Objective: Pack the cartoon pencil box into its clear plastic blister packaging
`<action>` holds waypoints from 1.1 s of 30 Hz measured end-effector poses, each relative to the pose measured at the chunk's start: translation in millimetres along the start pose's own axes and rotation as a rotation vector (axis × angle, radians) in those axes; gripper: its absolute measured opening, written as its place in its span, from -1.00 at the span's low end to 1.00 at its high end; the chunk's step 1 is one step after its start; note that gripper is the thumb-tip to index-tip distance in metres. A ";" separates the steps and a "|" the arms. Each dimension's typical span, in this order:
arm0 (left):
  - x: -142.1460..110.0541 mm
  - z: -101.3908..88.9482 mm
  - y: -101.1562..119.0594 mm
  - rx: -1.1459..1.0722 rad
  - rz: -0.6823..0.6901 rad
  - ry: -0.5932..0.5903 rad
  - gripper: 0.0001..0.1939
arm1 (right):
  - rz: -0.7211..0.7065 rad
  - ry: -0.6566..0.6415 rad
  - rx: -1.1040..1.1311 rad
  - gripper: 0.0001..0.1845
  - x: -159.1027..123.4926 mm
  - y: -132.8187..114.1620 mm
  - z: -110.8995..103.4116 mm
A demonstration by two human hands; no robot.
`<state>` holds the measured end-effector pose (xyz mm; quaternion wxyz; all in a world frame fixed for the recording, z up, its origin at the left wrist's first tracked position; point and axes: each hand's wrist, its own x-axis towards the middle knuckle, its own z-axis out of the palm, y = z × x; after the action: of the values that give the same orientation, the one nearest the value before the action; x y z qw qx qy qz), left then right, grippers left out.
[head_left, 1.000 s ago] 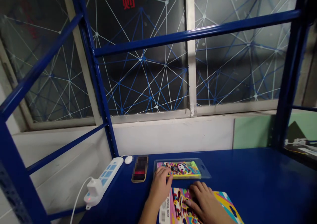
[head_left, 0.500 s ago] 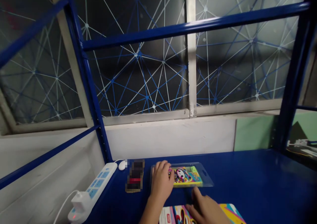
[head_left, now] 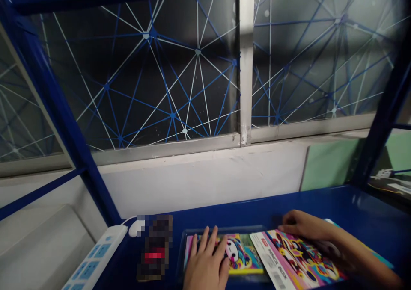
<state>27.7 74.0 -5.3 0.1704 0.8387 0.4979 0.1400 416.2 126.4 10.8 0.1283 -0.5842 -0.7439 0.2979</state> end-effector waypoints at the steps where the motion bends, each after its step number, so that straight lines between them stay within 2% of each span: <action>1: -1.3 1.1 -2.8 -0.004 -0.003 -0.028 -0.46 | 0.014 0.003 -0.004 -0.42 5.1 4.9 1.6; 3: -5.2 2.7 -5.7 0.000 -0.012 -0.057 -0.43 | 0.040 0.041 -0.022 -0.47 10.3 12.2 7.0; 7: -15.1 -0.3 1.6 0.034 -0.024 -0.034 -0.40 | 0.065 0.155 -0.071 -0.54 4.0 14.4 14.7; 11: -21.8 -5.9 12.4 0.070 -0.034 -0.012 -0.39 | 0.026 0.201 -0.064 -0.49 -7.6 -8.2 21.1; 15: -26.5 -7.9 16.0 0.089 -0.022 -0.007 -0.38 | -0.050 0.174 -0.032 -0.47 -8.4 -39.3 41.0; 18: -28.6 -8.2 16.8 0.095 -0.015 0.002 -0.36 | -0.071 0.152 -0.036 -0.51 -4.0 -47.2 53.3; 21: -28.5 -7.7 16.5 0.104 -0.011 -0.008 -0.32 | -0.046 0.162 -0.054 -0.53 -1.4 -39.9 51.8; 27: -26.8 -5.1 13.6 0.108 0.003 -0.024 -0.30 | 0.028 0.222 -0.113 -0.58 -4.1 -19.3 34.1; 33: -23.5 -2.7 9.8 0.112 0.015 -0.028 -0.31 | 0.059 0.258 -0.186 -0.58 -5.0 -22.9 36.9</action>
<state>23.4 49.3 -0.2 0.1294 0.8525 0.4962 0.1014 379.6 107.7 -4.0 0.1594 -0.6486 -0.7282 0.1536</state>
